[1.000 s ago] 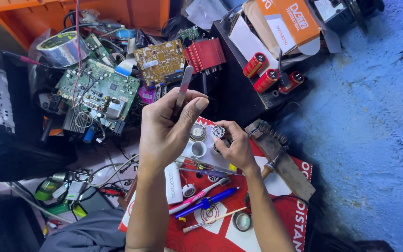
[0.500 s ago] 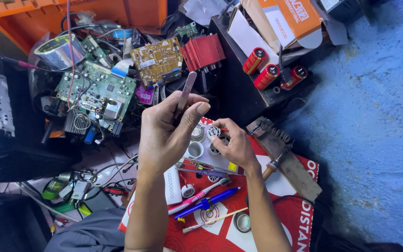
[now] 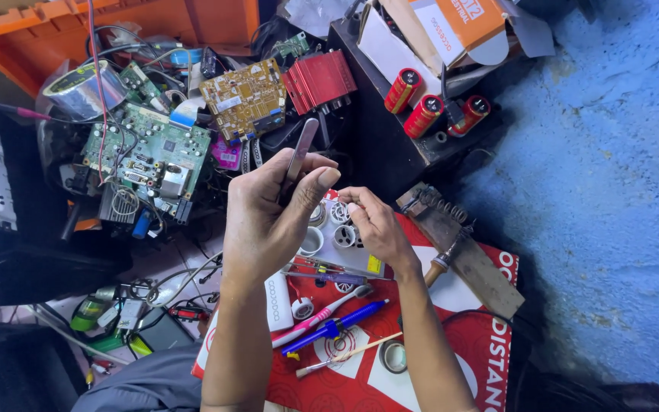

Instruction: A person uses precision tools to inspect and repair a small cooling fan on a cluttered electronics workbench.

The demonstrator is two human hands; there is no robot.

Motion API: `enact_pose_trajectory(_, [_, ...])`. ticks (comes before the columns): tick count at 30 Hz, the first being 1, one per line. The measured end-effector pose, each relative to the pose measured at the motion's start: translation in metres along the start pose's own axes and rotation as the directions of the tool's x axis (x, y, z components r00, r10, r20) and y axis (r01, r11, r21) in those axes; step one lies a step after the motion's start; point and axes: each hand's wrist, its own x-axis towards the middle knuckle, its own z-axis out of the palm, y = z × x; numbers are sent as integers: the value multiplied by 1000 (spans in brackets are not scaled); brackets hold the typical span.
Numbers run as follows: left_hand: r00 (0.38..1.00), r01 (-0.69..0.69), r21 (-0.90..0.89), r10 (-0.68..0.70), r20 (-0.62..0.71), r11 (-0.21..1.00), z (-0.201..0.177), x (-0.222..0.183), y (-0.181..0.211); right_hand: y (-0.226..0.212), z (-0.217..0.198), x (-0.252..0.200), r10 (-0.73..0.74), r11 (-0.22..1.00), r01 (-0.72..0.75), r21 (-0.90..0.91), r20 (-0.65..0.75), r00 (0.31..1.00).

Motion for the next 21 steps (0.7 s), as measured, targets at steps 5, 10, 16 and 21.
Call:
enact_pose_trajectory(5, [1000, -1, -12, 0, -20, 1000, -4, 1, 0, 1, -2, -3, -5, 999, 3, 42, 35, 999])
enact_pose_trajectory(10, [999, -8, -27, 7, -37, 1000, -9, 1, 0, -1, 1, -5, -1, 998, -1, 56, 33, 999])
enact_pose_trajectory(16, [997, -11, -12, 10, -74, 1000, -13, 1, 1, 8, 13, -15, -18, 996, 20, 88, -16, 1000])
enact_pose_trajectory(21, [997, -4, -11, 3, -82, 1000, -16, -1, 3, 21, 21, -22, -87, 991, 94, 90, -80, 993])
